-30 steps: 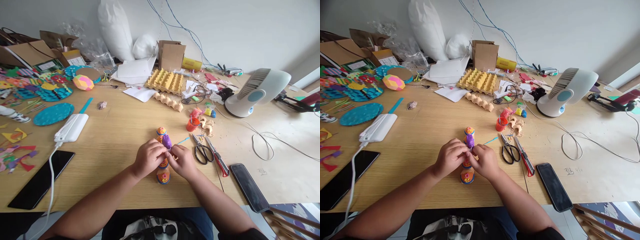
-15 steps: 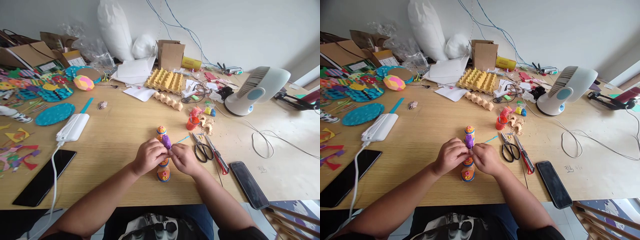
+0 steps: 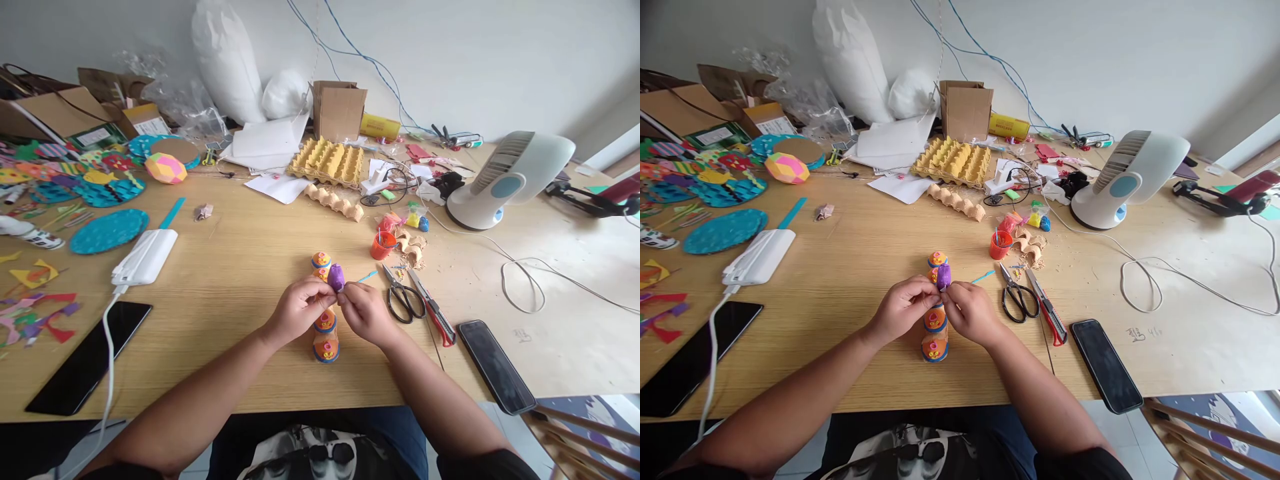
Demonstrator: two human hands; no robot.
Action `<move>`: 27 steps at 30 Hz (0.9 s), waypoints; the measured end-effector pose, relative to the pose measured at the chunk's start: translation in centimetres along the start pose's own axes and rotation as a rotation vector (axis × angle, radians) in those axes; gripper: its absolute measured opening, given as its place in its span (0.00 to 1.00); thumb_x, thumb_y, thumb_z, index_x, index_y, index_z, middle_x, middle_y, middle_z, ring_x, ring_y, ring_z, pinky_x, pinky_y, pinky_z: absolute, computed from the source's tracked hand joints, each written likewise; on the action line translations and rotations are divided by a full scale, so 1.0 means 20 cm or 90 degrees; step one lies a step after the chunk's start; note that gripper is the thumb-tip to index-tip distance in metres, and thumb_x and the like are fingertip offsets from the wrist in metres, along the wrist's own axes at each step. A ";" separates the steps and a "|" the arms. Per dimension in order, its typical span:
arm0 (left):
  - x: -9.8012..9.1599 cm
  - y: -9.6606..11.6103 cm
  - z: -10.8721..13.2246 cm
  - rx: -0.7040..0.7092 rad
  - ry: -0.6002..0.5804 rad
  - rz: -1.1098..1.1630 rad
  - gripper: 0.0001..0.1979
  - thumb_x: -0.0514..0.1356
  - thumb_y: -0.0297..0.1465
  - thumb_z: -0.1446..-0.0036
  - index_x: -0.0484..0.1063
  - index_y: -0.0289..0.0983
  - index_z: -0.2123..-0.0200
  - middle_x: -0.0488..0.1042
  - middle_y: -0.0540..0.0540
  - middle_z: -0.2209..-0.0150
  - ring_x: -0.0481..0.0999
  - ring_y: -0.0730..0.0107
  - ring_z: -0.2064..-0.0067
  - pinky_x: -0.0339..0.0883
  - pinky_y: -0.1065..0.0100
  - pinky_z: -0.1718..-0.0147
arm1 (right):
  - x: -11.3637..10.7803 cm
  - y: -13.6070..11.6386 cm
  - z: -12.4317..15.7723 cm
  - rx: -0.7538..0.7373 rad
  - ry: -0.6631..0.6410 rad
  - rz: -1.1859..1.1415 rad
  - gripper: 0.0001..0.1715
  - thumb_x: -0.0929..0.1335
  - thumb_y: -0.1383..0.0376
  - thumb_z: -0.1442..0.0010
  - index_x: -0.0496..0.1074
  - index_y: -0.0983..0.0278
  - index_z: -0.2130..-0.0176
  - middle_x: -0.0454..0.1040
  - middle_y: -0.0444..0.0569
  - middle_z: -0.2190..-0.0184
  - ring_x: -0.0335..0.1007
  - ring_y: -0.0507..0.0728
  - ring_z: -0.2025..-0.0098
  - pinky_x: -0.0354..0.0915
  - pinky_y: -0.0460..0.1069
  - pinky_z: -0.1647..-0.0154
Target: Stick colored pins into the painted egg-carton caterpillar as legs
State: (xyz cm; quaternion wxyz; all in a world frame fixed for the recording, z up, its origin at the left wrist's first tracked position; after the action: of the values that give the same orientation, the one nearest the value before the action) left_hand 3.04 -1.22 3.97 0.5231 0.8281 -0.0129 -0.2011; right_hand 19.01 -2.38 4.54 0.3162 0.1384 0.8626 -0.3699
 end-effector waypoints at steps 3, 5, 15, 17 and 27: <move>0.01 -0.03 0.01 -0.066 -0.013 0.053 0.10 0.62 0.35 0.36 0.76 0.37 0.68 0.76 0.47 0.68 0.74 0.70 0.65 0.67 0.69 0.65 | 0.01 0.00 0.00 0.018 0.007 -0.015 0.12 0.62 0.69 0.33 0.61 0.61 0.70 0.63 0.42 0.77 0.59 0.51 0.75 0.55 0.47 0.71; 0.01 -0.04 0.01 -0.091 -0.014 0.084 0.10 0.62 0.36 0.37 0.76 0.37 0.68 0.76 0.46 0.68 0.74 0.69 0.65 0.68 0.69 0.65 | 0.01 0.00 0.00 0.032 0.014 -0.021 0.13 0.62 0.69 0.34 0.61 0.61 0.71 0.64 0.42 0.78 0.60 0.51 0.76 0.56 0.47 0.72; 0.05 -0.06 0.03 -0.139 -0.011 0.138 0.13 0.59 0.40 0.35 0.70 0.37 0.66 0.72 0.49 0.70 0.71 0.72 0.69 0.66 0.70 0.69 | 0.03 0.01 0.01 0.043 0.051 -0.018 0.12 0.63 0.70 0.37 0.63 0.61 0.72 0.67 0.43 0.79 0.62 0.51 0.76 0.58 0.47 0.72; 0.04 -0.04 0.03 -0.075 0.007 0.046 0.10 0.58 0.38 0.34 0.70 0.37 0.65 0.71 0.48 0.69 0.71 0.72 0.67 0.66 0.70 0.68 | 0.02 0.00 0.01 0.029 0.067 -0.006 0.12 0.63 0.70 0.37 0.62 0.61 0.73 0.65 0.42 0.80 0.60 0.51 0.77 0.57 0.47 0.73; 0.00 0.07 0.01 0.171 -0.044 -0.266 0.04 0.54 0.27 0.35 0.65 0.39 0.65 0.70 0.47 0.67 0.68 0.66 0.63 0.65 0.64 0.62 | 0.01 -0.03 0.00 -0.036 0.070 0.078 0.13 0.64 0.71 0.38 0.63 0.61 0.74 0.66 0.44 0.78 0.59 0.51 0.76 0.57 0.47 0.72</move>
State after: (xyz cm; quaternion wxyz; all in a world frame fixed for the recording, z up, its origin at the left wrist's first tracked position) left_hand 3.28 -2.13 5.10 0.3549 0.8674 0.1146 -0.3294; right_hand 18.60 -2.86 4.81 0.2939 0.2018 0.8789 -0.3170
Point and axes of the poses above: each hand's wrist, its own z-axis away from the middle knuckle, its own x-axis out of the palm, y = z × x, the point moved 4 cm from there along -z, towards the middle knuckle
